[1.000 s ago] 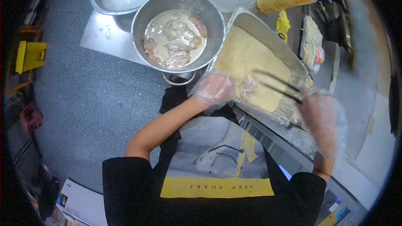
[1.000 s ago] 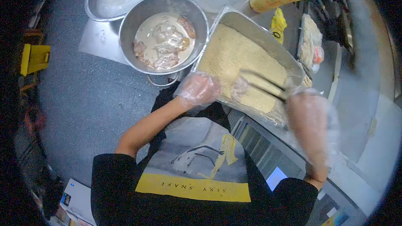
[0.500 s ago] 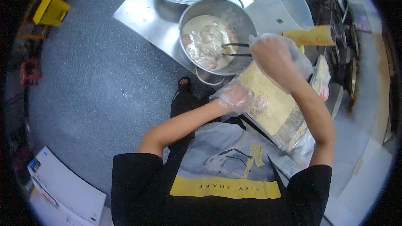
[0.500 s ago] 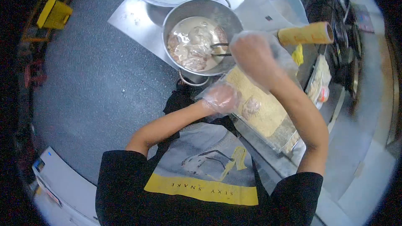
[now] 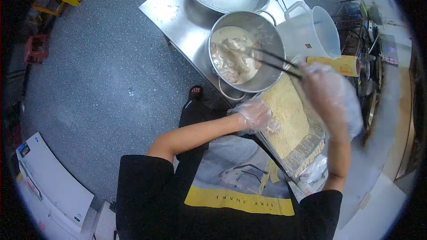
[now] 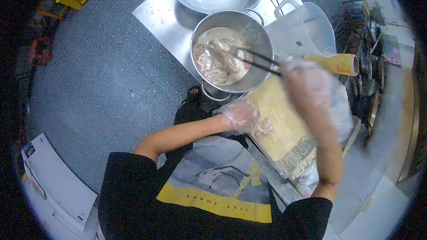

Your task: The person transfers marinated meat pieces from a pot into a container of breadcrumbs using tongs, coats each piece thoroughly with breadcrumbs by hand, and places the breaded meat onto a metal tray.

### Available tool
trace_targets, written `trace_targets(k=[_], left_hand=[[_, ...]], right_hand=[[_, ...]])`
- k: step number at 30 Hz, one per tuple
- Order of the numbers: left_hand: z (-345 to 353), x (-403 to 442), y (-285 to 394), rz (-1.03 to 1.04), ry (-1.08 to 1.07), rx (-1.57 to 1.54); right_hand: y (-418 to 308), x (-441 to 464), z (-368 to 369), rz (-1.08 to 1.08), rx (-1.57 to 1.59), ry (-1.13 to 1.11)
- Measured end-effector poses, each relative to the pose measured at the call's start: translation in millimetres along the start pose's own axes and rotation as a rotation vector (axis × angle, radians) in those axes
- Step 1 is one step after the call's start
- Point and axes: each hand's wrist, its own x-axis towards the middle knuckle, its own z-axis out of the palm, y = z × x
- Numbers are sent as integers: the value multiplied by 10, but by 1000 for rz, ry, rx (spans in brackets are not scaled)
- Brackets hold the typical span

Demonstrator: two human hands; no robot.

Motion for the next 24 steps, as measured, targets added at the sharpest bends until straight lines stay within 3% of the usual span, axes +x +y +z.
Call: trace_targets(k=[2,5,6,8,9,12,16,19,21,22,24], left_hand=[[42,5,-8,-6,32,-18],[83,-21,-4,14,20,12],[97,-38,7,37,-22,61],[17,6,57,-11,-118,55],[1,25,58,-52,-214,55],[-34,-3,37,-69,-93,-6],[-188,39,45,-29,-72,-81],[-204,40,67,-75,-93,-89],[-98,26,50,-74,-46,-55],[-124,33,63,-80,-39,-56],[-209,43,96,-71,-64,-36]], right_hand=[[-170,-23,222,-108,-117,278],[-382,3,139,-225,35,94],[-294,-4,180,-163,52,103],[-227,87,-205,8,91,-212],[-211,115,-182,6,92,-212],[-119,284,124,-29,75,88],[-215,412,353,-242,-180,171],[-156,402,190,-286,-137,314],[-83,309,-213,-201,48,104],[-26,252,-359,-209,44,105],[118,136,-579,-40,18,-208]])
